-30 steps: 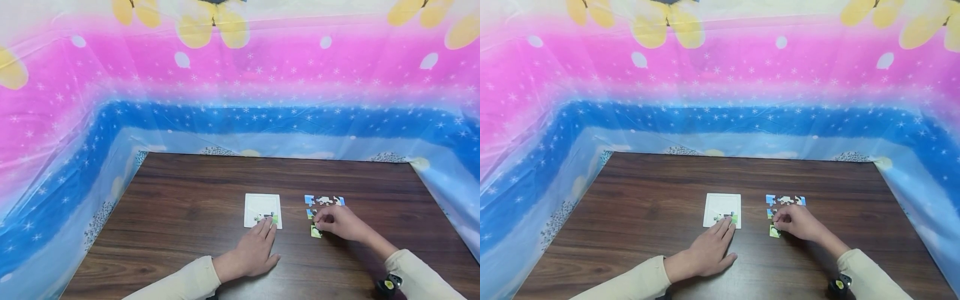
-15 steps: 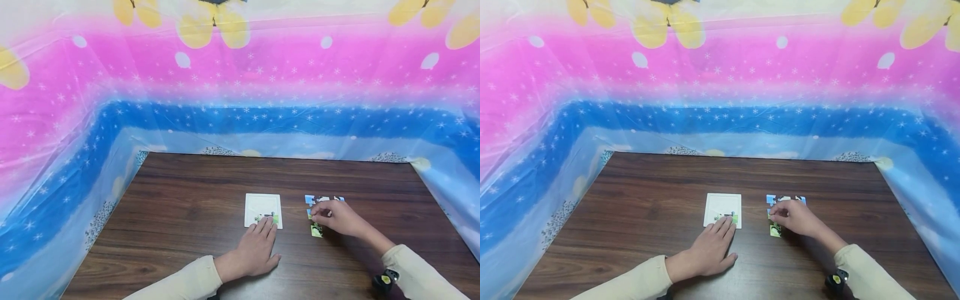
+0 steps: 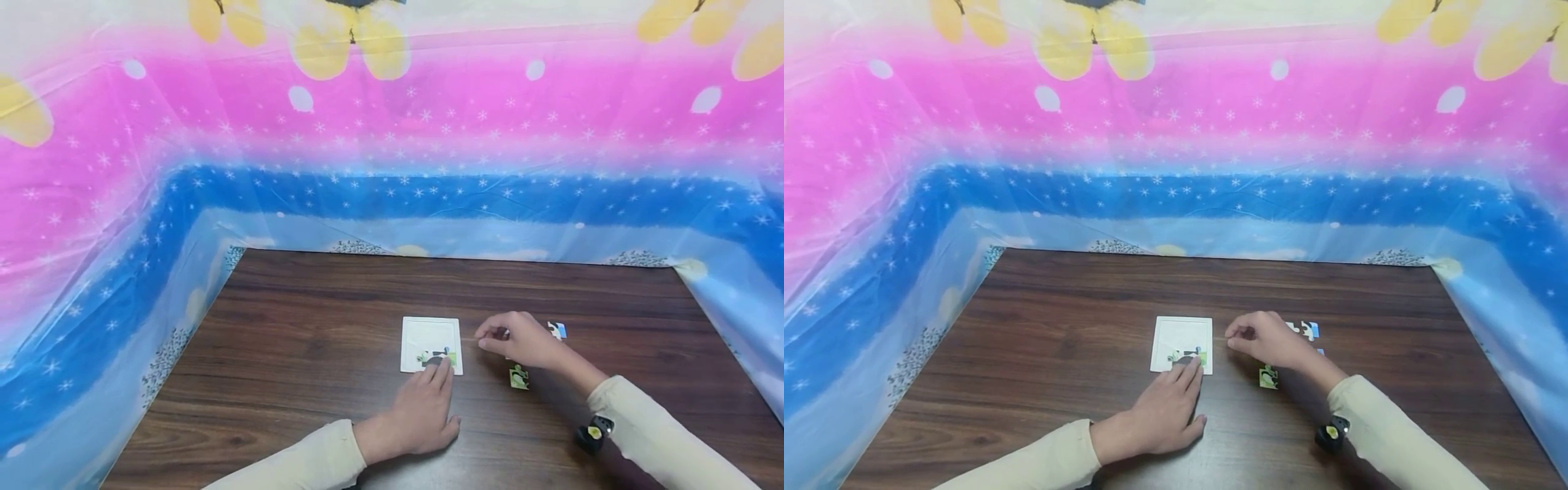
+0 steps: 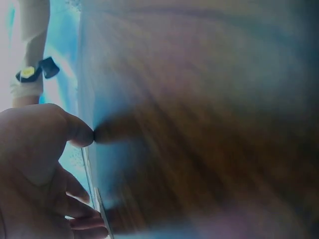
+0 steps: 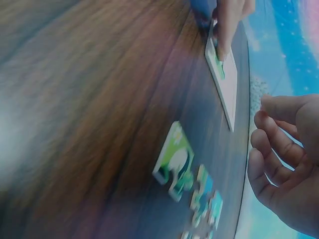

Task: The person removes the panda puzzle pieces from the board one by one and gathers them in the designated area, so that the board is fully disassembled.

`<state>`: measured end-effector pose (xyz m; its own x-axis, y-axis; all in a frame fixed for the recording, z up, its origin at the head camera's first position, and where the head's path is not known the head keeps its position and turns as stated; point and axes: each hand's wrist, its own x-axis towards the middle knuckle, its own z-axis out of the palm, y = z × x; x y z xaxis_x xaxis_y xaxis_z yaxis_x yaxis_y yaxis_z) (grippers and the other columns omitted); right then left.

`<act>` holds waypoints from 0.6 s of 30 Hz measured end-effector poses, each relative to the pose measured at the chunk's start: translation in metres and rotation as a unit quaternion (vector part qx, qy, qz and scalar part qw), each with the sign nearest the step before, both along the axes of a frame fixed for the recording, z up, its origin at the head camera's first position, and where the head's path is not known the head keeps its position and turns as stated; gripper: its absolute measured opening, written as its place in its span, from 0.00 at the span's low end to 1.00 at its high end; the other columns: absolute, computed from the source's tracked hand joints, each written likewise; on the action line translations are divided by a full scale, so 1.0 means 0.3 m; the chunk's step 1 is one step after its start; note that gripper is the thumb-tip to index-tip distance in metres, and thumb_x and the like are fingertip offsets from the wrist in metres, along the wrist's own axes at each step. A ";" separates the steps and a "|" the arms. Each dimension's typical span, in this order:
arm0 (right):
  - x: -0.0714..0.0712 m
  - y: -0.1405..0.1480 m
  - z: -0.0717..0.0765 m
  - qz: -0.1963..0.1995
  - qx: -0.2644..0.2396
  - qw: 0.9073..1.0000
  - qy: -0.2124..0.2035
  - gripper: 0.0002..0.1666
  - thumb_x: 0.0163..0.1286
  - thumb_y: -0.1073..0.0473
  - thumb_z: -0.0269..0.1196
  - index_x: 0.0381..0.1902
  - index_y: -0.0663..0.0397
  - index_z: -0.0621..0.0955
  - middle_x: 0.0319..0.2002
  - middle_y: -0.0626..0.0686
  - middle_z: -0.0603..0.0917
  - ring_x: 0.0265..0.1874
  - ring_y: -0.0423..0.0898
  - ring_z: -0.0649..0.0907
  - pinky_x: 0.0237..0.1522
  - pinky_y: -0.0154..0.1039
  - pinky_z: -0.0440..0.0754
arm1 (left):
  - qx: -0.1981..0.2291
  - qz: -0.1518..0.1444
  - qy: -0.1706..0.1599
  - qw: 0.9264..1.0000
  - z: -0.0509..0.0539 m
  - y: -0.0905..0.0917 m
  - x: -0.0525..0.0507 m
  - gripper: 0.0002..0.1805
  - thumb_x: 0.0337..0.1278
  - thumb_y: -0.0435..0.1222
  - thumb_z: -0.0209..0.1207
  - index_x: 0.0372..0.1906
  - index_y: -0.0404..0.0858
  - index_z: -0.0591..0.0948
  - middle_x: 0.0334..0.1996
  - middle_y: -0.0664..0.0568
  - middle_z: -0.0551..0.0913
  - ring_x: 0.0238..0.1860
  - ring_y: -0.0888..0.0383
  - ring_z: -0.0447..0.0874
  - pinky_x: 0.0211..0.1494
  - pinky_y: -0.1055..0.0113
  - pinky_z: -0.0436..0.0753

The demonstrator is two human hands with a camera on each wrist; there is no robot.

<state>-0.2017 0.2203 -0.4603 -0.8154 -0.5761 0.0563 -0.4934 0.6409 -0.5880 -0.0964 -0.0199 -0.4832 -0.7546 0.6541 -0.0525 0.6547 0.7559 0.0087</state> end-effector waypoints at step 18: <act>-0.057 -0.224 -0.023 0.087 0.000 0.996 -0.004 0.06 0.71 0.60 0.68 0.43 0.49 0.89 0.35 0.39 0.88 0.32 0.34 0.82 0.38 0.35 0.83 | -0.034 0.034 0.012 0.999 -0.005 0.011 0.044 0.39 0.74 0.57 0.45 0.77 0.35 0.65 0.78 0.41 0.61 0.75 0.50 0.64 0.68 0.59 0.68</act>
<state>-0.2190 0.1532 -0.4671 -0.7031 -0.7093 0.0505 -0.5930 0.5456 -0.5922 -0.0832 -0.0166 -0.4847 -0.7983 0.5974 -0.0758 0.6017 0.7965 -0.0595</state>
